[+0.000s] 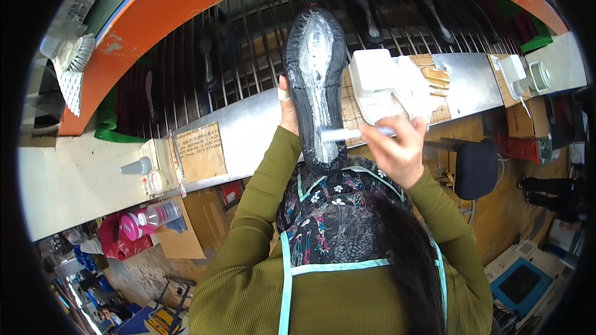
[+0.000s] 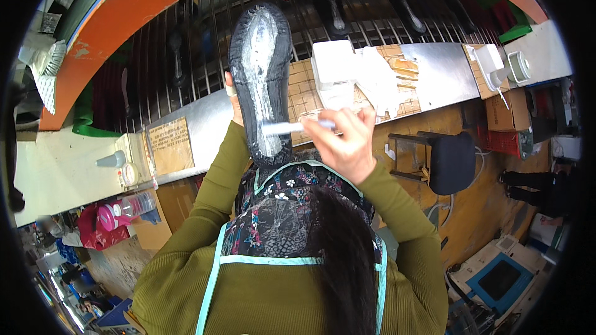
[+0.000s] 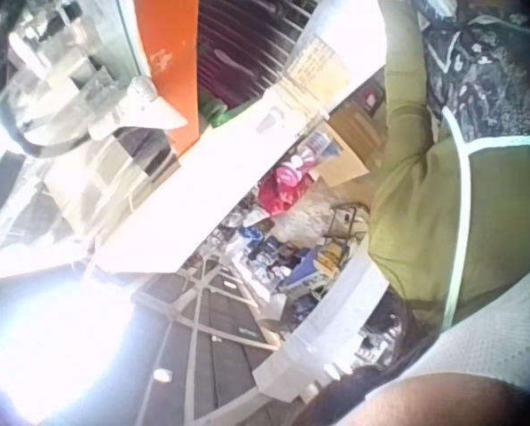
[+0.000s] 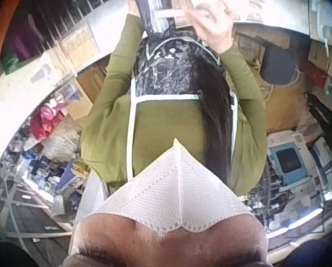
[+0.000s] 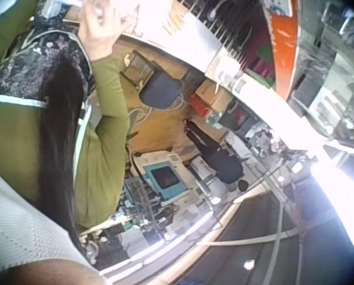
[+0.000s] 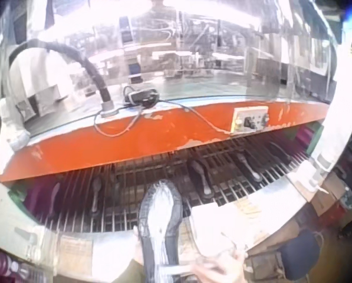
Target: The person holds a black shoe and uses a small brush to apply a white substance along the sole and side edges. The person repeatedly rotates the shoe to access different areas and continues brushing the same regions multiple times.
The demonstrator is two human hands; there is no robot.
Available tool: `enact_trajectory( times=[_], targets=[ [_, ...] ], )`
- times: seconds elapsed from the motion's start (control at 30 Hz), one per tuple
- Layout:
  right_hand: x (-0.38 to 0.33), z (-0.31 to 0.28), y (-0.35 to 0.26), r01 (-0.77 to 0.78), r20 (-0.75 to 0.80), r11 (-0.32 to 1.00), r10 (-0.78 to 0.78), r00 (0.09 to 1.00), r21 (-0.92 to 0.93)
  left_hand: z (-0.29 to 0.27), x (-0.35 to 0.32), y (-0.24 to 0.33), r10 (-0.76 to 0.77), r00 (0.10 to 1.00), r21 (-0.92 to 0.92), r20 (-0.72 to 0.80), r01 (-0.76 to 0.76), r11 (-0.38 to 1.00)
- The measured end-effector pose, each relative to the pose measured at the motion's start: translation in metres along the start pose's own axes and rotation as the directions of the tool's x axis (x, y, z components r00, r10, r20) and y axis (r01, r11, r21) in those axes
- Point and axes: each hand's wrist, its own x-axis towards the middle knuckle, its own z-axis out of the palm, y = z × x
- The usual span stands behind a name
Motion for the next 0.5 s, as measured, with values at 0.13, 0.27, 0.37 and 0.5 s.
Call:
enact_trajectory(
  times=[0.13,0.27,0.37,0.5],
  targets=[
    [-0.008,-0.008,-0.009,-0.017,0.097,0.985,0.0,0.995,0.173,-0.009,0.0,0.004,-0.06,0.996,-0.013,0.061,0.061,0.998],
    [0.033,0.02,0.015,-0.133,-0.02,0.989,0.135,0.991,0.062,0.001,0.002,-0.002,0.045,0.999,0.064,0.022,-0.046,0.997],
    [0.057,0.034,0.04,-0.188,-0.278,0.982,0.178,0.944,-0.009,0.01,-0.001,-0.003,0.005,0.998,0.029,0.058,-0.006,1.0],
    [0.006,0.018,0.014,-0.073,-0.111,0.989,0.059,0.992,-0.13,-0.008,0.006,-0.015,0.015,1.0,-0.069,0.012,-0.015,0.998]
  ],
)
